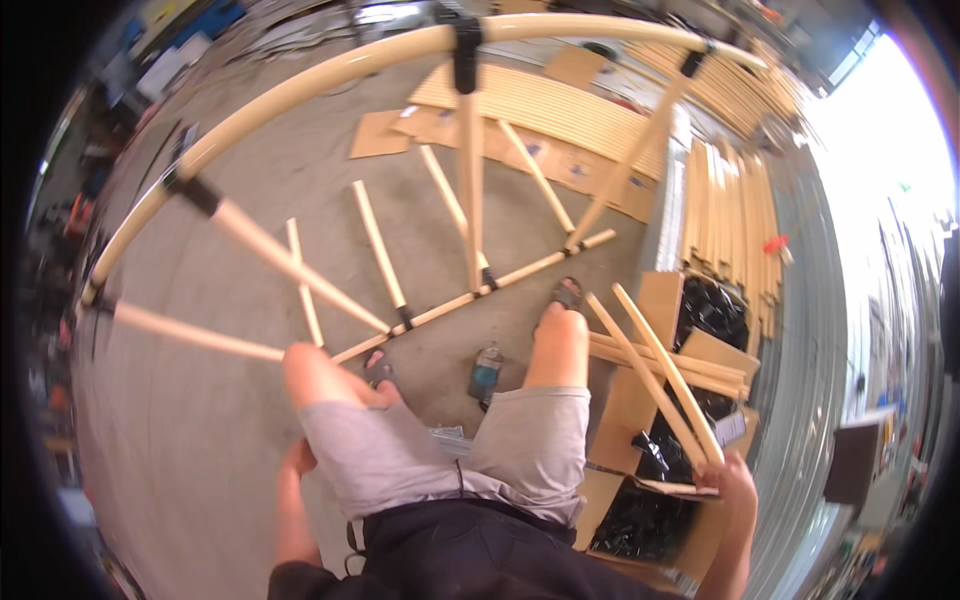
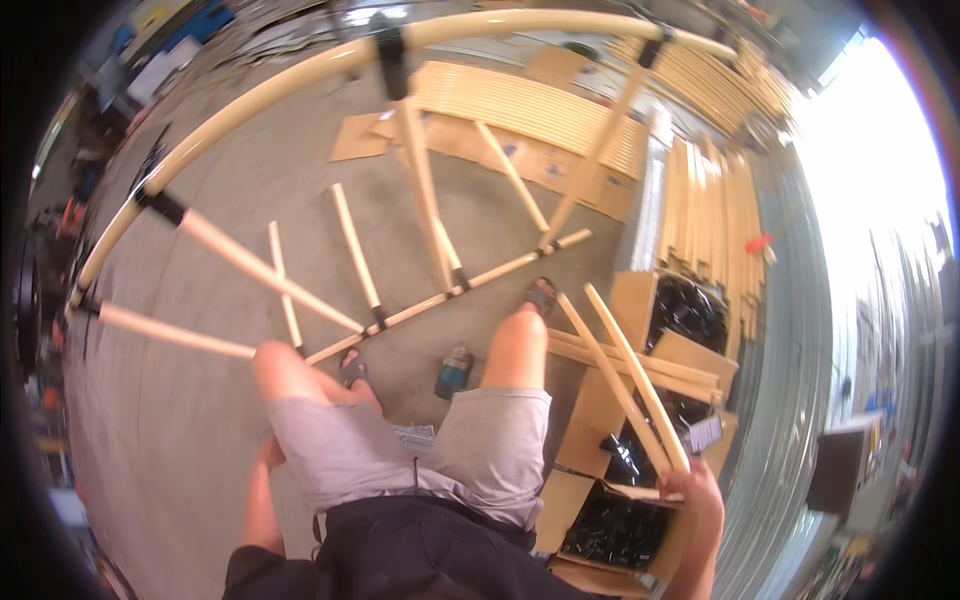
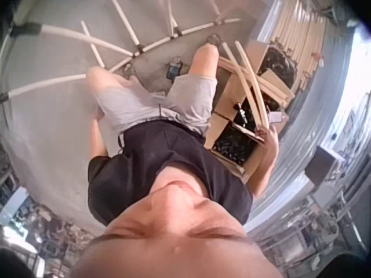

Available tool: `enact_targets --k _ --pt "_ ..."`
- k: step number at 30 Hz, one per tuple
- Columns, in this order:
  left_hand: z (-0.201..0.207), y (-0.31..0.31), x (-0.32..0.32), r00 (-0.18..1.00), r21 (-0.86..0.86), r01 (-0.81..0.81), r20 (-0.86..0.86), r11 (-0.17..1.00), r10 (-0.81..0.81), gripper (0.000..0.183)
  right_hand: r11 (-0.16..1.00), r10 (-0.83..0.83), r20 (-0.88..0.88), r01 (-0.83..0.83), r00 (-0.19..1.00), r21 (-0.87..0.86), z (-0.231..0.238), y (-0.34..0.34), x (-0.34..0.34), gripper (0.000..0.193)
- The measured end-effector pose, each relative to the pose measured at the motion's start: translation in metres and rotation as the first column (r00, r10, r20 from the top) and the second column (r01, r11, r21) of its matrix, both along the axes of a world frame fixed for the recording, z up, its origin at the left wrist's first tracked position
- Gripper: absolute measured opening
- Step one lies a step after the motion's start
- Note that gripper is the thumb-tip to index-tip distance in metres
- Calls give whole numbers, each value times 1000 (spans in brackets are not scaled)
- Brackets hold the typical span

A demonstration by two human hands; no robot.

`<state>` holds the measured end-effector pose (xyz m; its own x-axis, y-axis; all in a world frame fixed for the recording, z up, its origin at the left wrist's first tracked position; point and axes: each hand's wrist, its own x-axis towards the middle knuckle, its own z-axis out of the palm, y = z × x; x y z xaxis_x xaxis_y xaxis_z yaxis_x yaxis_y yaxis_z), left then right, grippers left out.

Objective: The person assembles a wooden framework by inserting wooden poles into black plastic connectors and securing them using a power drill and screws.

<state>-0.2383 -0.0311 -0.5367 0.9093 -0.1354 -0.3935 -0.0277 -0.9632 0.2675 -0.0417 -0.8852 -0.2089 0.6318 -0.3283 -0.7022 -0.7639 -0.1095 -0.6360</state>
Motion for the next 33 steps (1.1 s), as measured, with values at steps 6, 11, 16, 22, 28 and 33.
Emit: enact_targets --k 6,11,16,22,28,33 --pt "98 -47 67 842 45 -459 -295 887 451 37 951 302 -96 -306 949 -34 -2 -67 -62 18" --pt "184 -68 83 680 94 -675 -307 732 666 39 863 502 -230 -465 834 196 -34 -98 -26 21" --pt "173 -53 58 731 83 -621 -296 779 614 42 709 619 -473 -706 627 -9 -42 -94 54 26" --pt "171 -44 25 713 39 -657 -292 753 638 44 584 497 -758 -809 423 -68 -54 -103 136 32" --pt "156 -51 37 725 36 -646 -282 762 628 42 364 471 -758 -882 452 -299 -29 -104 128 39" --pt "96 -40 -2 679 -169 -726 -331 666 656 38 543 667 -416 -786 617 -296 -16 -74 144 33"
